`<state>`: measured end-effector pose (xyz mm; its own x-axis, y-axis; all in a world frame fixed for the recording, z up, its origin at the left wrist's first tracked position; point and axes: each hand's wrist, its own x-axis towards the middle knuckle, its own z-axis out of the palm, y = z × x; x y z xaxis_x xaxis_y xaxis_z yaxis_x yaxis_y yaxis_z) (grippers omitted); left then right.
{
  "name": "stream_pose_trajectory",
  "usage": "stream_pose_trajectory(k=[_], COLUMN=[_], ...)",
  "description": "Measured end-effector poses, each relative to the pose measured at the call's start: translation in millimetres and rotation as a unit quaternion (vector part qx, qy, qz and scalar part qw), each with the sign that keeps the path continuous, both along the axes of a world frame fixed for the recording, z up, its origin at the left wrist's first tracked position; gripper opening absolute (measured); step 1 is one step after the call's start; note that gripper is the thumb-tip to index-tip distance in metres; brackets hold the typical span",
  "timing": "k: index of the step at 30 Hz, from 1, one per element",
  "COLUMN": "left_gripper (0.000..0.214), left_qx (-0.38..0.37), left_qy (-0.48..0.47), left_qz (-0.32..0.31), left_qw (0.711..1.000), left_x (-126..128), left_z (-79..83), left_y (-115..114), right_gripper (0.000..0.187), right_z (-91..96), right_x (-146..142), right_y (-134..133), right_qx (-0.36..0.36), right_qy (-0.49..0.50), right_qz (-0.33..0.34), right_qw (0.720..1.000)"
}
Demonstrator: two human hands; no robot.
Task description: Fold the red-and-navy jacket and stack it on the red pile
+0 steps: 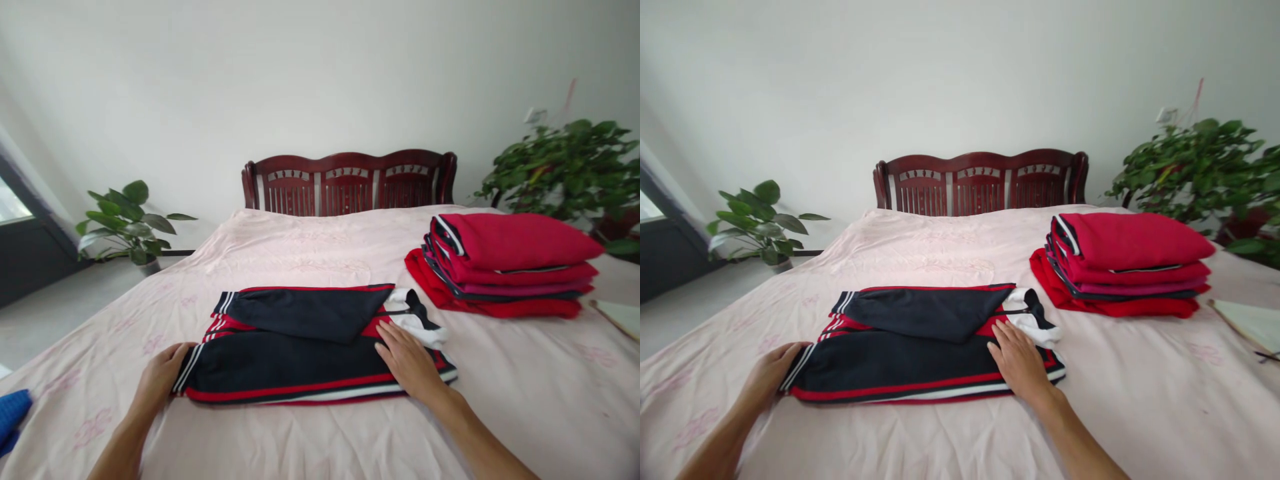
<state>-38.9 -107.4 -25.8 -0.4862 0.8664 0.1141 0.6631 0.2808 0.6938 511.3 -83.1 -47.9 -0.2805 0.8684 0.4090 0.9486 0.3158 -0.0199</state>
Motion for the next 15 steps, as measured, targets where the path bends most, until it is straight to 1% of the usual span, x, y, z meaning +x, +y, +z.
stream_pose_trajectory(k=[2, 5, 7, 9, 11, 15], left_gripper=[0.032, 0.025, 0.023, 0.023, 0.023, 0.027], left_qx=[-0.009, -0.018, -0.021, -0.022, -0.032, -0.086], left_qy=[-0.115, -0.296, -0.362, -0.377, -0.356, -0.253], left_qz=[-0.007, -0.007, -0.003, 0.008, 0.008, -0.055], left_qw=[0.993, 0.955, 0.932, 0.926, 0.934, 0.962], left_x=[1, 7, 11, 15, 19, 19], left_z=[0.0, -1.2, -0.6, 3.0, 9.6, 24.0], left_y=[-3, -7, -9, -10, -10, -4], right_gripper=[0.049, 0.048, 0.047, 0.047, 0.046, 0.046], right_z=[-0.1, -0.8, -1.4, -2.1, -3.0, -6.7], right_x=[1, 1, 2, 2, 2, 4], right_y=[1, 1, 2, 3, 3, 4], right_qx=[-0.003, 0.003, 0.009, 0.017, 0.025, 0.037], right_qy=[-0.003, -0.005, -0.005, -0.006, -0.006, -0.005], right_qz=[0.002, 0.007, 0.009, 0.01, 0.013, 0.016], right_qw=[1.0, 1.0, 1.0, 1.0, 1.0, 0.999])
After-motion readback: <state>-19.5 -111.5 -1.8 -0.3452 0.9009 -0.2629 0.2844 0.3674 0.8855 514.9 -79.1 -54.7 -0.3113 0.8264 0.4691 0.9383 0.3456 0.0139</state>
